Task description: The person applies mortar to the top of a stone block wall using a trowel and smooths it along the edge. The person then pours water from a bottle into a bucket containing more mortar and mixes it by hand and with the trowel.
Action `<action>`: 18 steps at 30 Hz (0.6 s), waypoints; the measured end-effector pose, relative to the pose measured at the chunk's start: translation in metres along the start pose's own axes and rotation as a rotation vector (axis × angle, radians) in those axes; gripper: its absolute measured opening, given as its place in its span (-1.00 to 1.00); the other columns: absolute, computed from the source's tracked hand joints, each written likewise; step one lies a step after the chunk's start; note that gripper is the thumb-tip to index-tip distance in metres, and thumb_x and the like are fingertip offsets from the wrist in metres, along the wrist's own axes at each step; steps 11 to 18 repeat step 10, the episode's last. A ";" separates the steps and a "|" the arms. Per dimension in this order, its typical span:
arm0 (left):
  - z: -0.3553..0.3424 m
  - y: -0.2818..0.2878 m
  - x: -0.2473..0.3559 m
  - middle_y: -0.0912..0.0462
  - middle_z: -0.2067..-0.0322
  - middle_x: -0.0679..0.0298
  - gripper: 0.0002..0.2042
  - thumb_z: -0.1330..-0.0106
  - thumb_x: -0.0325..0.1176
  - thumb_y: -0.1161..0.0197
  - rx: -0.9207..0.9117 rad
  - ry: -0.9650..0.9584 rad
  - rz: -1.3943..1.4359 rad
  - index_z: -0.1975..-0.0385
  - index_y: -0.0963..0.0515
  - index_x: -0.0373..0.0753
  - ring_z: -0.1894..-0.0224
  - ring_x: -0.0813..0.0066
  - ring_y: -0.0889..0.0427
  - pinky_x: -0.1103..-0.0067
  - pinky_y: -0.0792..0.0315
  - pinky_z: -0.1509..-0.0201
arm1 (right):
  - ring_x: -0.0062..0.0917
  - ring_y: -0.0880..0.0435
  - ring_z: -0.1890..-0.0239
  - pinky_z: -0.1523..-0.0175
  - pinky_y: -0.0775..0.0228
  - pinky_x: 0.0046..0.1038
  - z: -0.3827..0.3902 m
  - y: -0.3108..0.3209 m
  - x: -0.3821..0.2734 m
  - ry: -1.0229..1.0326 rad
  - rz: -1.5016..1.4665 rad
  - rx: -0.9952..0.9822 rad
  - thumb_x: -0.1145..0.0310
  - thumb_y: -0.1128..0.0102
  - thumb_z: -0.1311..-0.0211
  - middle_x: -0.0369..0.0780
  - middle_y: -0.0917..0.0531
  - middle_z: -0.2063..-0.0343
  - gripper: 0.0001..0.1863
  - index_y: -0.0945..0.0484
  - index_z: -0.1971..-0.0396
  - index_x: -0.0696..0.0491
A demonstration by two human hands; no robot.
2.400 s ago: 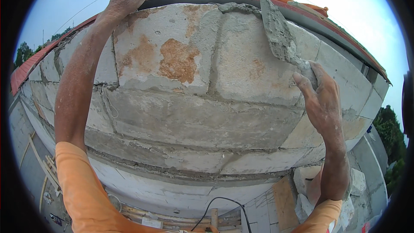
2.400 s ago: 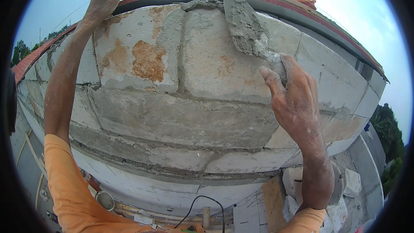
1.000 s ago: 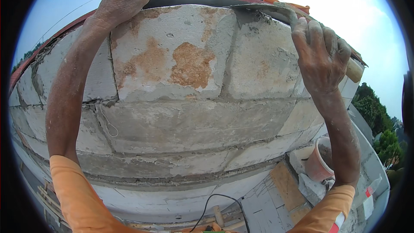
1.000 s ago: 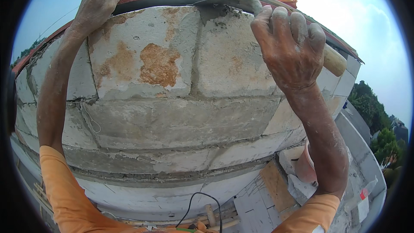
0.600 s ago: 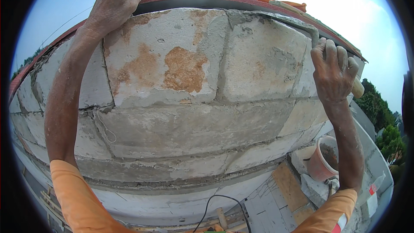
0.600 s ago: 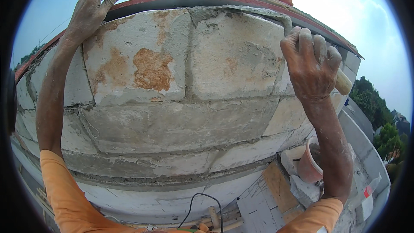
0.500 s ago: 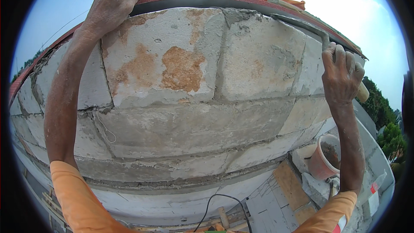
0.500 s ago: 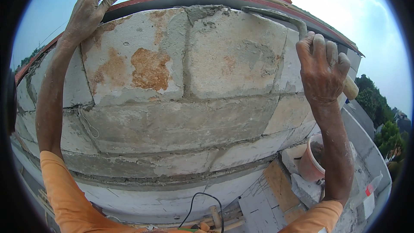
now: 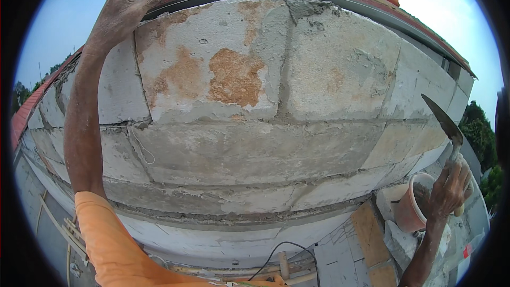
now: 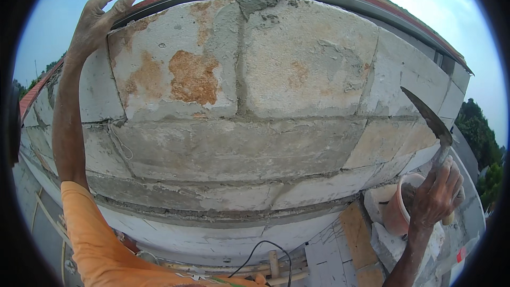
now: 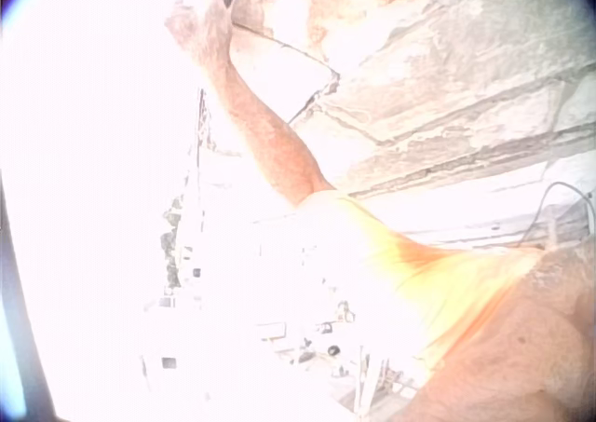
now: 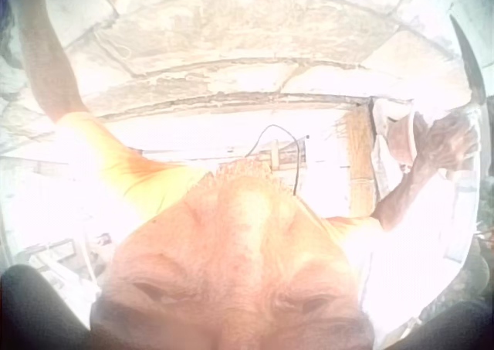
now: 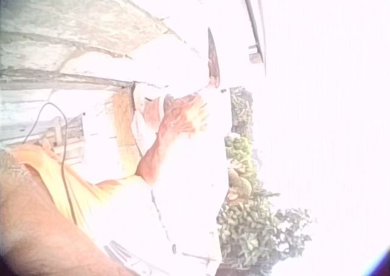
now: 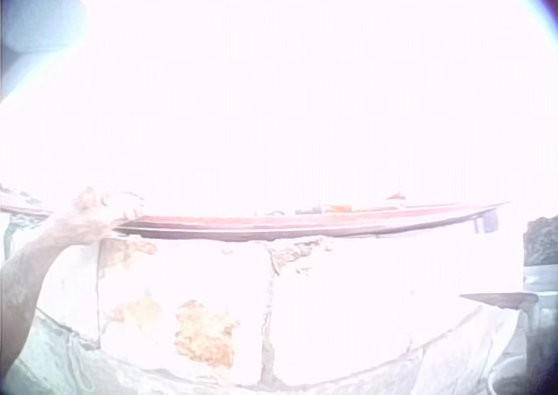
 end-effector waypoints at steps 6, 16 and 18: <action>0.030 0.040 -0.061 -0.68 0.00 0.30 -0.72 -0.44 -0.12 -0.16 0.018 0.326 0.092 0.00 -0.66 -0.06 -0.14 0.43 -0.59 0.31 -0.43 -0.33 | -0.19 -0.58 -0.04 -0.14 -0.33 -0.16 0.052 -0.049 0.078 -0.197 -0.017 -0.130 0.29 -0.15 -0.39 -0.11 -0.62 0.07 -0.61 -0.48 -0.15 0.09; 0.038 0.046 -0.025 -0.70 0.06 0.30 -0.74 -0.43 -0.16 -0.17 -0.004 0.234 0.001 0.03 -0.68 -0.06 -0.08 0.45 -0.59 0.31 -0.41 -0.33 | -0.16 -0.57 -0.08 -0.16 -0.34 -0.15 0.075 -0.073 0.119 -0.212 -0.032 -0.217 0.28 -0.18 -0.35 -0.09 -0.61 0.02 -0.57 -0.46 -0.17 0.08; 0.038 0.046 -0.025 -0.70 0.06 0.30 -0.74 -0.43 -0.16 -0.17 -0.004 0.234 0.001 0.03 -0.68 -0.06 -0.08 0.45 -0.59 0.31 -0.41 -0.33 | -0.16 -0.57 -0.08 -0.16 -0.34 -0.15 0.075 -0.073 0.119 -0.212 -0.032 -0.217 0.28 -0.18 -0.35 -0.09 -0.61 0.02 -0.57 -0.46 -0.17 0.08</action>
Point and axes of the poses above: each hand's wrist, its own z-axis away from the middle knuckle, its own y-axis out of the back of the hand, x = y × z, the point moved 10 cm from there along -z, towards the middle knuckle
